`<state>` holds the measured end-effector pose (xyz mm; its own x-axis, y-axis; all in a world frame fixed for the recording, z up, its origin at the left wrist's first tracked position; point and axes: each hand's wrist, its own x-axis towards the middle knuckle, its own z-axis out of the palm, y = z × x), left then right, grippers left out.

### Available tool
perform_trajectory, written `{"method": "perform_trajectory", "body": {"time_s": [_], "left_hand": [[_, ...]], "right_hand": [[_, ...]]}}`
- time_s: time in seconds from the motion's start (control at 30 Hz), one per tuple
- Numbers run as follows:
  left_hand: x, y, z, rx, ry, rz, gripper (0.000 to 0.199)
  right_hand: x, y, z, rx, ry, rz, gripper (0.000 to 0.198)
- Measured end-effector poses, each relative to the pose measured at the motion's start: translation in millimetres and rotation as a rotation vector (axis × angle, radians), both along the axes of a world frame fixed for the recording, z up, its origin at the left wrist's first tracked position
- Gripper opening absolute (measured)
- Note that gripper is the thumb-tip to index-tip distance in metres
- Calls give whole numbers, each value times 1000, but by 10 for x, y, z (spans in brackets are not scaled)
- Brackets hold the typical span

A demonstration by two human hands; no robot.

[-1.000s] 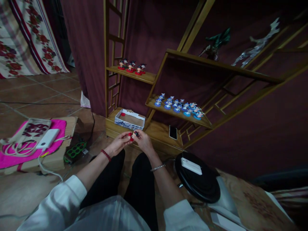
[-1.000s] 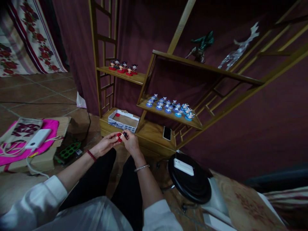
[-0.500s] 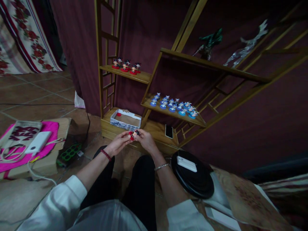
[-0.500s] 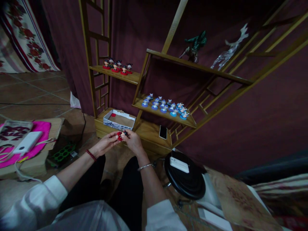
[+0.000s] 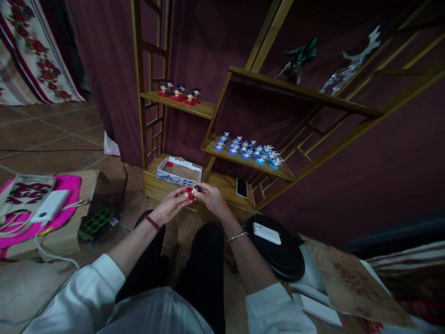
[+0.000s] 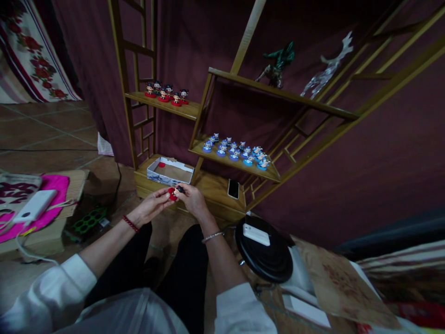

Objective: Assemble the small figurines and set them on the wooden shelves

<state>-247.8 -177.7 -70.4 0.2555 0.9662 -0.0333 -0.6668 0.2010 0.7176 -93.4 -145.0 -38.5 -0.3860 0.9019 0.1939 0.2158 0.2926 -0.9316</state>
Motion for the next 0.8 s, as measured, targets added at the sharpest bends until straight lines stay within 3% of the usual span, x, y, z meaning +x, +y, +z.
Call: {"method": "perform_trajectory", "body": {"time_s": [0.47,0.8], "left_hand": [[8,3,6,14,23,42,27],[16,-16,13,62,36,-41,25]], "right_hand": [[-36,-37,48,-14,0,-22,22],[36,-66,151,102,-117,20,21]]}}
